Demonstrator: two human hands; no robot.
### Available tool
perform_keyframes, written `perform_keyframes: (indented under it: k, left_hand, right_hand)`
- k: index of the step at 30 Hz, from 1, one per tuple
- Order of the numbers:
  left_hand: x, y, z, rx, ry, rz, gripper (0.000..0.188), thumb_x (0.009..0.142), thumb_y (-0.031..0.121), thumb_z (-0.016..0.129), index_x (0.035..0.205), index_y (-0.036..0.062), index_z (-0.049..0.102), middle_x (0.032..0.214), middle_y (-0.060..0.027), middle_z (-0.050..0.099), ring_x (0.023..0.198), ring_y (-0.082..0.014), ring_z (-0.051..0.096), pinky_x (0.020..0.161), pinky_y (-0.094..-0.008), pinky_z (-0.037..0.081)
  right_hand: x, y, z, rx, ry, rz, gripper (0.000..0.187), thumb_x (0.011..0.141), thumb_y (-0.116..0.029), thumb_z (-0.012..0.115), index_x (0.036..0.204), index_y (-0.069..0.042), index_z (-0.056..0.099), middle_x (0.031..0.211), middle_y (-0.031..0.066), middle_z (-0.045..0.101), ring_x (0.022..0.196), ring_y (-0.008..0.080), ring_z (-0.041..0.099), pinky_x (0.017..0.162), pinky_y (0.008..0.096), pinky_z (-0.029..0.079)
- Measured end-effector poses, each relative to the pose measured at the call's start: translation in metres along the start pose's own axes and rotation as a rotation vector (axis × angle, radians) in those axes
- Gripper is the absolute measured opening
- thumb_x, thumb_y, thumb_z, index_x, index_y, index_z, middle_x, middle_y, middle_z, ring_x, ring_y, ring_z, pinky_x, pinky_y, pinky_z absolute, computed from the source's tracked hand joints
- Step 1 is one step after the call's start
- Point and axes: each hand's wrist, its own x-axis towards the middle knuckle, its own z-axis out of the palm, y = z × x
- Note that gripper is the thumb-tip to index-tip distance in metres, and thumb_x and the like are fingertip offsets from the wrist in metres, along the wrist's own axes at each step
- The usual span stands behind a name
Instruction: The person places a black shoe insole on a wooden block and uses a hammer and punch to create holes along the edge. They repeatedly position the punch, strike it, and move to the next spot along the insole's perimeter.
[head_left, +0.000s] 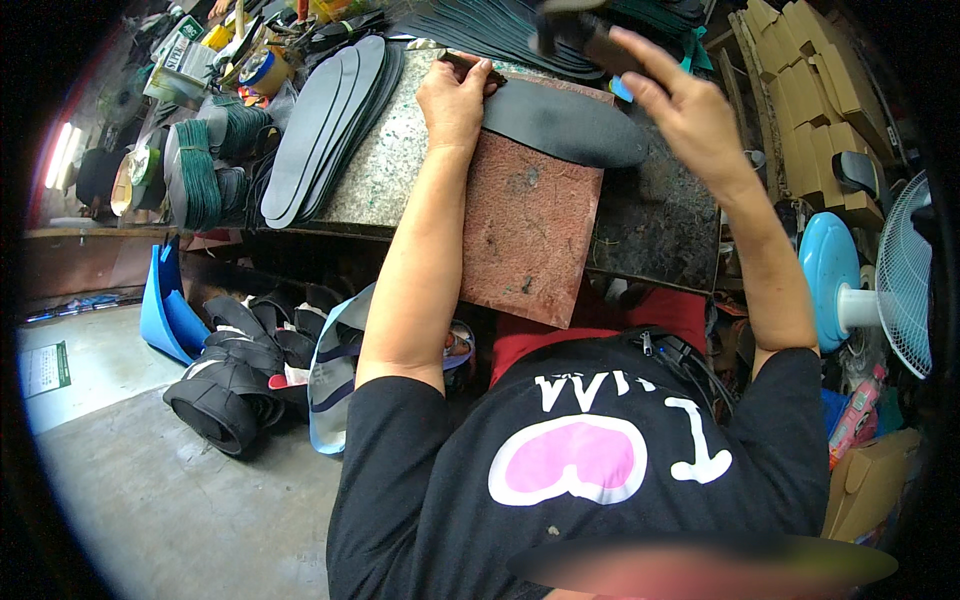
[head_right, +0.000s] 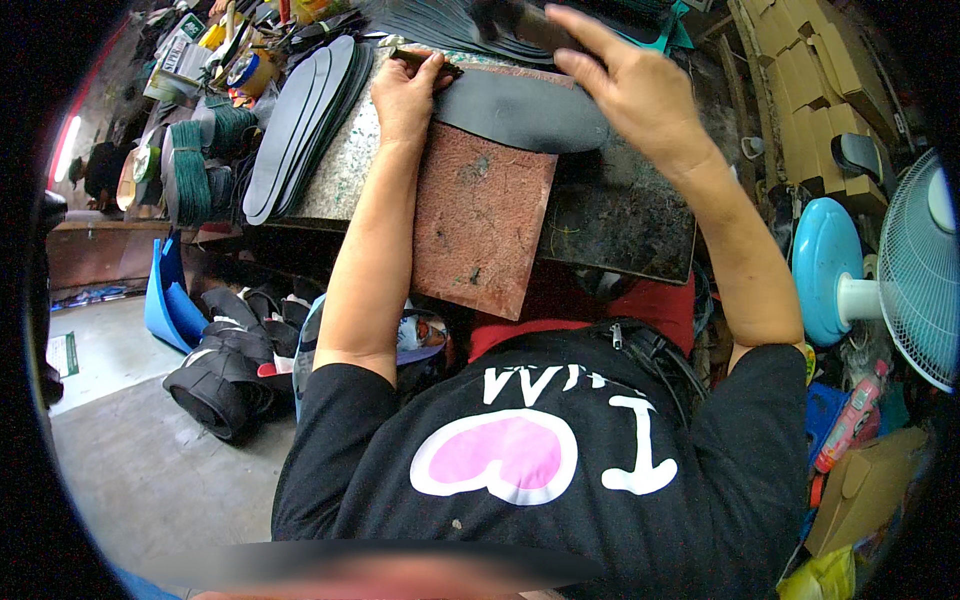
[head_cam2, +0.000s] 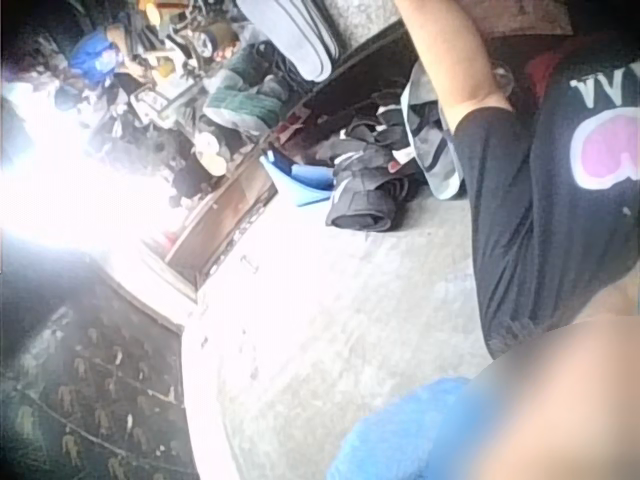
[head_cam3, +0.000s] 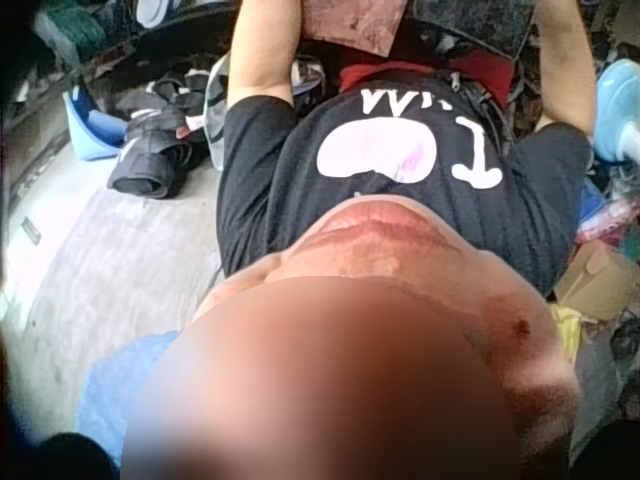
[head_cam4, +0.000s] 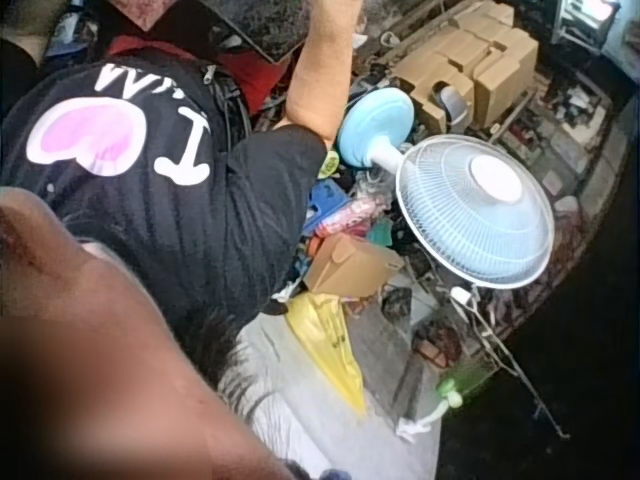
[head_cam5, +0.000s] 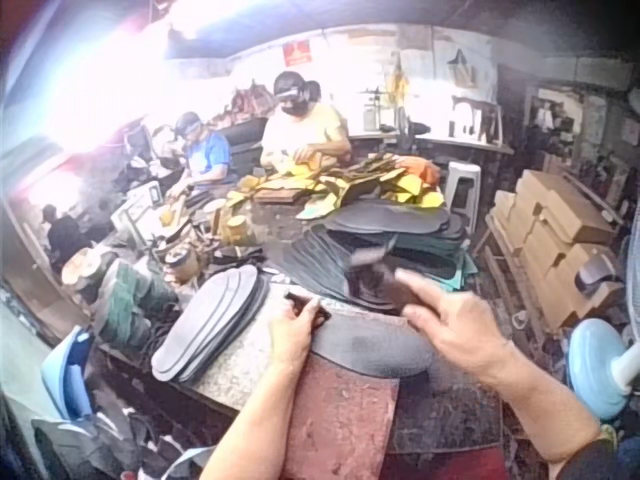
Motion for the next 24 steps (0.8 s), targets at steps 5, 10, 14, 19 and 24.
perform_keyframes:
  k: [5, 10, 14, 19, 24]
  left_hand:
    - [-0.006, 0.010, 0.006, 0.501, -0.037, 0.378, 0.017, 0.083, 0.012, 0.073, 0.089, 0.0020, 0.061, 0.078, -0.0143, 0.069, 0.069, -0.0281, 0.069, 0.064, -0.0350, 0.055]
    - [-0.014, 0.016, 0.018, 0.878, -0.127, 0.630, 0.017, 0.085, 0.016, 0.069, 0.091, 0.0031, 0.059, 0.077, -0.0185, 0.067, 0.071, -0.0369, 0.066, 0.067, -0.0422, 0.053]
    - [-0.002, 0.010, 0.009, 0.045, 0.021, -0.100, 0.011, 0.094, 0.005, 0.060, 0.095, -0.0061, 0.061, 0.087, -0.0119, 0.069, 0.078, -0.0187, 0.070, 0.061, -0.0265, 0.060]
    - [0.001, 0.000, 0.007, -0.109, -0.074, -0.040, 0.012, 0.089, 0.006, 0.067, 0.089, -0.0050, 0.062, 0.079, -0.0132, 0.069, 0.067, -0.0133, 0.068, 0.057, -0.0255, 0.059]
    - [-0.007, 0.007, 0.013, 0.245, -0.056, 0.164, 0.011, 0.086, 0.009, 0.070, 0.089, 0.0010, 0.063, 0.079, -0.0106, 0.071, 0.066, -0.0178, 0.069, 0.060, -0.0304, 0.056]
  right_hand:
    - [0.010, -0.027, -0.036, 0.434, 0.164, -0.026, 0.046, 0.096, -0.017, 0.058, 0.141, -0.009, 0.047, 0.112, 0.0122, 0.067, 0.097, 0.0169, 0.062, 0.084, 0.0290, 0.048]
    - [-0.003, 0.005, 0.019, 0.079, -0.095, 0.100, 0.046, 0.098, -0.035, 0.056, 0.142, -0.026, 0.047, 0.096, 0.0146, 0.071, 0.079, 0.0252, 0.071, 0.071, 0.0349, 0.054]
    - [-0.026, 0.041, 0.035, -0.209, -0.158, 0.137, 0.044, 0.098, -0.040, 0.052, 0.140, -0.031, 0.047, 0.096, 0.0174, 0.070, 0.089, 0.0370, 0.068, 0.074, 0.0443, 0.053]
    - [-0.024, 0.029, 0.029, -0.212, -0.159, 0.145, 0.044, 0.097, -0.042, 0.053, 0.140, -0.033, 0.048, 0.095, 0.0164, 0.070, 0.087, 0.0362, 0.069, 0.074, 0.0440, 0.054]
    - [-0.003, 0.001, -0.009, -0.009, -0.006, -0.002, 0.044, 0.097, -0.035, 0.056, 0.139, -0.025, 0.051, 0.114, 0.0119, 0.066, 0.098, 0.0298, 0.067, 0.081, 0.0400, 0.053]
